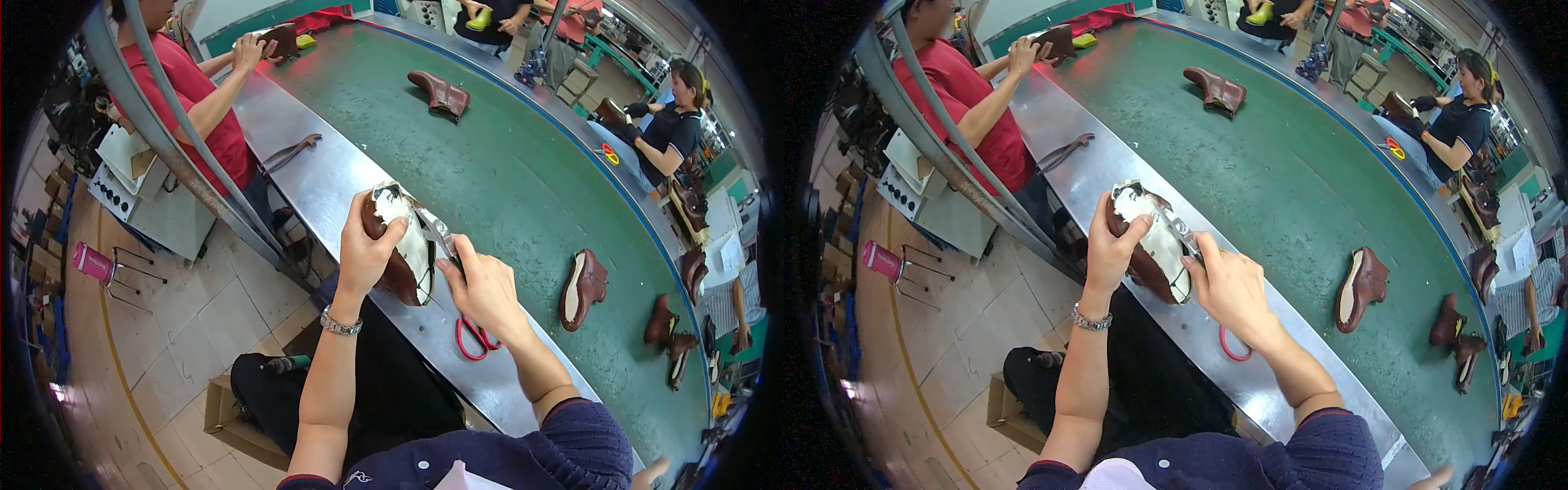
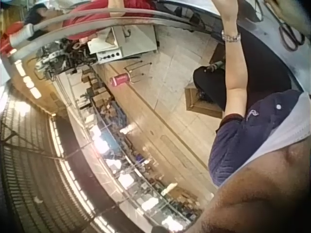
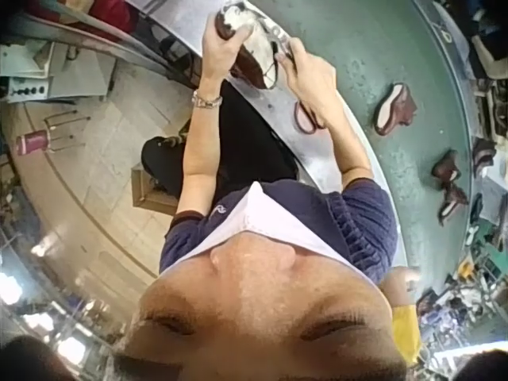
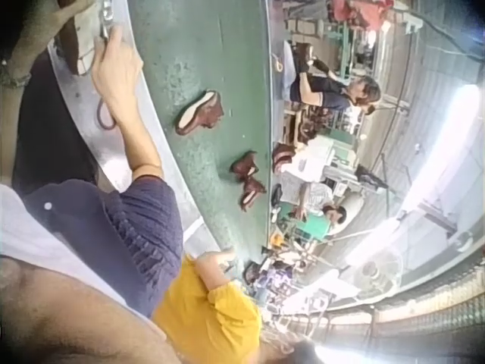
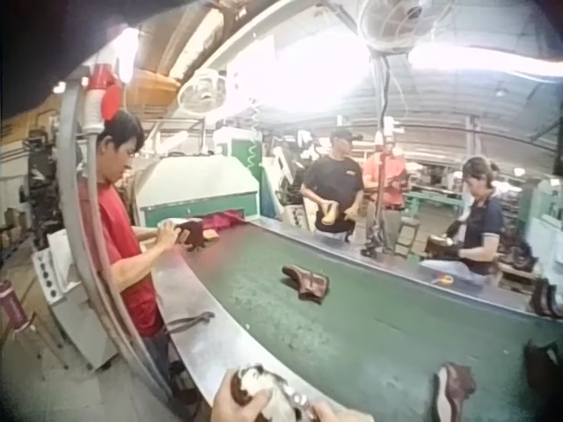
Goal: Manually stretching shoe leather onto a last and hammering it into place.
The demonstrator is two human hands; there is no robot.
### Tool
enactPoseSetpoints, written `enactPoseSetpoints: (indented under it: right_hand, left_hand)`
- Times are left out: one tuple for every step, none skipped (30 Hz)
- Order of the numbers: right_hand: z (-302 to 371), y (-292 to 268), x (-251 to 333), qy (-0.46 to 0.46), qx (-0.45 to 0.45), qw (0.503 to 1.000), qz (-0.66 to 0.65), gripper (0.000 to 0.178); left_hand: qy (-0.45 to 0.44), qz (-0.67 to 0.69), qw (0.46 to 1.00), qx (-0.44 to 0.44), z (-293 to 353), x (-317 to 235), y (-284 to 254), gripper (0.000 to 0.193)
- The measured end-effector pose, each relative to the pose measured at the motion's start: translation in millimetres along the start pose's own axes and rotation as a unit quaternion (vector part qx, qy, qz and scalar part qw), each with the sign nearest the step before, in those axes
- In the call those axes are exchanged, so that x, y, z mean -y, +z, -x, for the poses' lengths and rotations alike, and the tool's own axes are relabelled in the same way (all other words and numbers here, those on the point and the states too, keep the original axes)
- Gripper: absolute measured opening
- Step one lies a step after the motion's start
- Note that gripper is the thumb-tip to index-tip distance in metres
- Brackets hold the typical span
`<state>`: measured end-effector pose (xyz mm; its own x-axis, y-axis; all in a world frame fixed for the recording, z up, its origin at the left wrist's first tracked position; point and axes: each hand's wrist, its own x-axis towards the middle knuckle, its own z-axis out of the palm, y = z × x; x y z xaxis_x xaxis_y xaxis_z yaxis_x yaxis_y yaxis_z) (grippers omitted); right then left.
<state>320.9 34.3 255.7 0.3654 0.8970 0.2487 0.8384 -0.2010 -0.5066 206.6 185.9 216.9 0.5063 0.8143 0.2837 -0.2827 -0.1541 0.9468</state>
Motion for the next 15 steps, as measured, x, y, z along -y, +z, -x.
enactPoseSetpoints:
  right_hand:
    - [3,-2,1,-0.021,-0.010,0.999,0.047,0.027]
    - [3,-5,-1,-0.036,0.001,0.996,0.077,0.028]
    - [1,-8,-4,-0.035,0.000,0.996,0.078,0.028]
    - [-1,-10,-7,-0.046,0.007,0.992,0.120,0.030]
    - [-3,-12,-8,-0.057,0.014,0.985,0.161,0.031]
    - [-5,-16,-7,-0.067,0.033,0.979,0.189,0.033]
    - [-5,-18,-6,-0.067,0.033,0.979,0.191,0.033]
    - [-5,-20,-4,-0.071,0.022,0.973,0.217,0.033]
    - [-5,-22,-4,-0.076,0.011,0.967,0.242,0.032]
    - [-5,-23,-5,-0.077,0.011,0.967,0.242,0.032]
    - [-6,-25,-7,-0.099,0.013,0.958,0.269,0.031]
    - [-9,-26,-8,-0.121,0.013,0.948,0.295,0.030]
    - [-13,-28,-13,-0.121,0.013,0.948,0.295,0.030]
    - [-19,-29,-21,-0.156,0.026,0.934,0.320,0.029]
    - [-24,-31,-31,-0.189,0.040,0.918,0.345,0.028]
  left_hand:
    - [-0.003,0.002,1.000,0.003,2,-1,2,0.037]
    - [0.011,-0.017,1.000,0.005,5,-1,5,0.037]
    - [0.027,-0.035,0.999,0.006,7,-2,9,0.037]
    - [0.027,-0.015,1.000,0.000,9,-2,14,0.037]
    - [0.028,-0.013,1.000,0.001,12,-3,17,0.037]
    - [0.040,-0.037,0.998,-0.007,14,-4,20,0.038]
    - [0.052,-0.061,0.997,-0.016,15,-4,21,0.038]
    - [0.047,-0.074,0.996,-0.016,16,-4,22,0.038]
    - [0.048,-0.074,0.996,-0.017,17,-6,24,0.038]
    - [0.049,-0.066,0.996,-0.027,18,-10,27,0.037]
    - [0.051,-0.058,0.996,-0.036,19,-12,30,0.037]
    - [0.051,-0.057,0.996,-0.037,19,-11,28,0.037]
    - [0.044,-0.054,0.997,-0.036,18,-8,24,0.036]
    - [0.036,-0.051,0.997,-0.034,19,-7,20,0.035]
    - [0.035,-0.050,0.998,-0.033,19,-6,19,0.035]
